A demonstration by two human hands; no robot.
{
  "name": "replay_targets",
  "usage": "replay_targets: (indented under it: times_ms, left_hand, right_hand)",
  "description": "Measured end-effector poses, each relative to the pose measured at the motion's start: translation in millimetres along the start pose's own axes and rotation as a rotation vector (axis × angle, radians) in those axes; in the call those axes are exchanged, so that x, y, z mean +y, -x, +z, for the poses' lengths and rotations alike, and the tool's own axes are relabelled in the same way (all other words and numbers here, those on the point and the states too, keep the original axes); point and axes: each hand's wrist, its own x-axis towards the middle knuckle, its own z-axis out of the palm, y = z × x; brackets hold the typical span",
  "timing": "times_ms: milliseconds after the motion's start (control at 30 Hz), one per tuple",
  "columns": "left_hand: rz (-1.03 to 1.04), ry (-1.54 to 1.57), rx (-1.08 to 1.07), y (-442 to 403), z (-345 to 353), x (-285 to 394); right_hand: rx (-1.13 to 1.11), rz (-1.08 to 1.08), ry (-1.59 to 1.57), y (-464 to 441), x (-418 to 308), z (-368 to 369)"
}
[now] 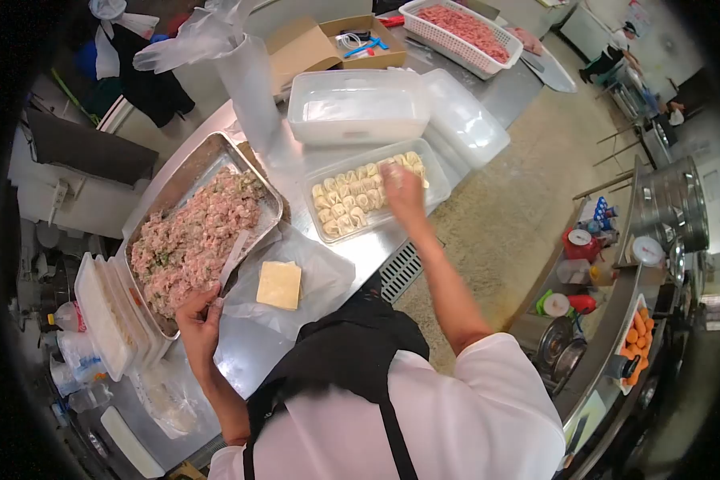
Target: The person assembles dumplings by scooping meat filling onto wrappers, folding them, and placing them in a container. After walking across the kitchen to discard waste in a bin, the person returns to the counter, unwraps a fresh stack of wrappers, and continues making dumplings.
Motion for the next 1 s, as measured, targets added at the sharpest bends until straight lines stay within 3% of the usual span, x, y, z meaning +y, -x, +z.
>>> replay_targets:
  times_ms: [133, 200, 233, 300, 400, 633, 700, 833, 900, 1000]
  left_hand:
    - [-0.013, -0.029, 0.017, 1, 6, -1]
    - [-0.001, -0.016, 0.001, -1, 9, 0]
    - [0.014, -0.009, -0.014, -1, 11, 2]
    - [0.007, -0.009, -0.022, -1, 13, 8]
    - [-0.002, -0.007, -0.029, -1, 13, 6]
    - [0.001, -0.037, -0.013, 2, 8, 1]
    - [-0.015, -0.020, -0.013, 3, 8, 0]
    - [-0.026, -0.005, -0.009, 6, 11, -2]
    - [-0.034, -0.019, -0.004, 7, 11, -1]
    - [-0.075, -0.026, 0.004, 10, 6, -5]
  right_hand:
    - [-0.082, 0.134, 0.188, -36, 24, -55]
    - [-0.187, 0.189, 0.544, -44, 32, -65]
    - [-0.188, 0.188, 0.547, -47, 43, -67]
    - [-0.249, -0.130, 0.704, -48, 64, -64]
    - [-0.136, -0.299, 0.656, -48, 76, -57]
    - [-0.152, -0.147, 0.703, -49, 81, -46]
    - [-0.173, -0.019, 0.705, -49, 81, -45]
    - [-0.113, -0.049, 0.649, -47, 106, -36]
    - [-0.019, -0.317, 0.544, -51, 122, -32]
    - [-0.033, -0.165, 0.607, -46, 113, -32]
